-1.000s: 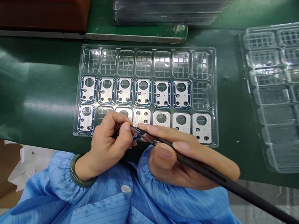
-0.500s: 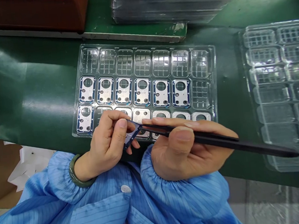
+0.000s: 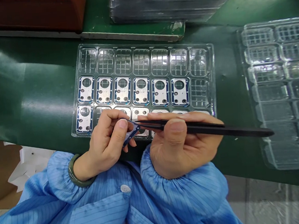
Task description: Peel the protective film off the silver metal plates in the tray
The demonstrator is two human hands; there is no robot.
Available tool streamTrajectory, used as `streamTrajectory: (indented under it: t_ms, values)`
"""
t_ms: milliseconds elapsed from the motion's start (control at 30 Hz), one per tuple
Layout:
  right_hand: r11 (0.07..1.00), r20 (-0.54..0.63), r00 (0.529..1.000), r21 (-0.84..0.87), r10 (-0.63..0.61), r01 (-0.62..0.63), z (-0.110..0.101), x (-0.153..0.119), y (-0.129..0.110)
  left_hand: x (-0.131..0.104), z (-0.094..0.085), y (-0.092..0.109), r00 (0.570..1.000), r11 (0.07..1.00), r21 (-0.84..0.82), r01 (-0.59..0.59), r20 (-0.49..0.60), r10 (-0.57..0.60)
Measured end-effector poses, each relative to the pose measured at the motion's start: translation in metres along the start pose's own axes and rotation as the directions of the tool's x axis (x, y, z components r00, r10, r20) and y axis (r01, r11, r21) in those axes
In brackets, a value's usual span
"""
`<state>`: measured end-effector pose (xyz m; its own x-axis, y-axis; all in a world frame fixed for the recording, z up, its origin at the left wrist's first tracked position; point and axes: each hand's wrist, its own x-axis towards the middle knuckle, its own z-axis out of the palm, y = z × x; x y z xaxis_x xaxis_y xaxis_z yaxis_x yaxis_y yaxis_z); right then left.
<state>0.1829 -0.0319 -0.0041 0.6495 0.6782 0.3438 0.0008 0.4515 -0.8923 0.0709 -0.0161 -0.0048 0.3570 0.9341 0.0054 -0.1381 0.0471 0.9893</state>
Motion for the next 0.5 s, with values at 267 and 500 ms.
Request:
streamTrajectory:
  t_ms: [267,500]
  values:
    - [0.999,0.009,0.999,0.005,0.032,-0.032,0.0004,0.0011,0.0008,0.0011,-0.0001,0.0024,1.000,1.000,0.030,0.007,0.000,-0.007]
    - [0.998,-0.002,0.999,0.020,0.053,-0.053,0.0014,0.0011,-0.0007,0.0011,-0.0011,0.0031,1.000,0.996,0.085,0.001,-0.003,-0.001]
